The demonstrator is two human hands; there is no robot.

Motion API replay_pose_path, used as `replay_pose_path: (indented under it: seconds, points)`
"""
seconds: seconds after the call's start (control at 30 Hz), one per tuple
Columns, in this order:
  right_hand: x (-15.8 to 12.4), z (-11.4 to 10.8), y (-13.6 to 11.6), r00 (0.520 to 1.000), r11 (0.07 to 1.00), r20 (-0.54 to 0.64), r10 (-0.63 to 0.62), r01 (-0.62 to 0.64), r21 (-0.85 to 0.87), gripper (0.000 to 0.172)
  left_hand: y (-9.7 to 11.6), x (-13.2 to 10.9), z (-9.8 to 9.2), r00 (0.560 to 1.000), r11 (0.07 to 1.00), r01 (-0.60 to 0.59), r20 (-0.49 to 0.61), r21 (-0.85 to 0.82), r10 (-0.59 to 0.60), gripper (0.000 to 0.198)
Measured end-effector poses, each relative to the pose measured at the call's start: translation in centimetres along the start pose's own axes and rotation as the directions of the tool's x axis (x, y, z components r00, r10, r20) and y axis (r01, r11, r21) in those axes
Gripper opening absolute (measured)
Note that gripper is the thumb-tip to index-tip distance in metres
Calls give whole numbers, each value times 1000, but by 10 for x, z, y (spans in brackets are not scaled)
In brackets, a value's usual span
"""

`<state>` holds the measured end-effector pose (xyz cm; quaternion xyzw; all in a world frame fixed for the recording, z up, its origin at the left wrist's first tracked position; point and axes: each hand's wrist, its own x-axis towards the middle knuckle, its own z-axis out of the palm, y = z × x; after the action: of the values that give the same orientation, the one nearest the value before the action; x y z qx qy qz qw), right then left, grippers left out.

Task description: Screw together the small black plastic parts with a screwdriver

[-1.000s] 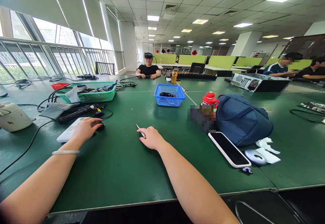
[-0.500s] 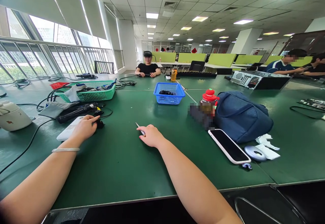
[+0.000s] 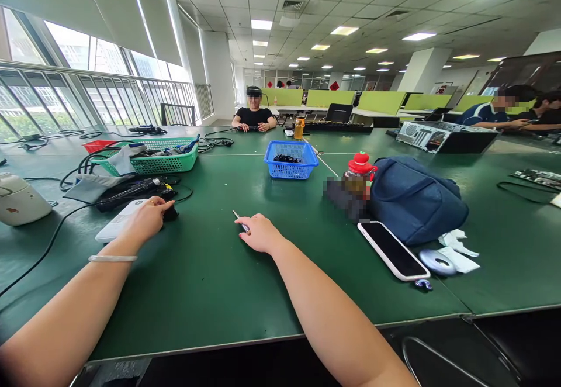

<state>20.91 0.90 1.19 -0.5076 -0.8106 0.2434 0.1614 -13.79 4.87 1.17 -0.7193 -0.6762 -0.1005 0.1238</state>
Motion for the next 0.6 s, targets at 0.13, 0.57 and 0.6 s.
replay_pose_path:
  seconds: [0.13,0.57,0.6]
  points:
    - [0,1,1,1000,1000,0,-1,1,4,45,3,-2,-5,1000,1000,0,29,-2,0,60]
    - [0,0,2,1000,1000,12,-9,9,16,45,-3,2,0,995,991,94,-13,-100,-96,47]
    - [0,-1,1,1000,1000,13,-4,3,18,45,-4,2,1,995,990,98,-23,-106,-101,46]
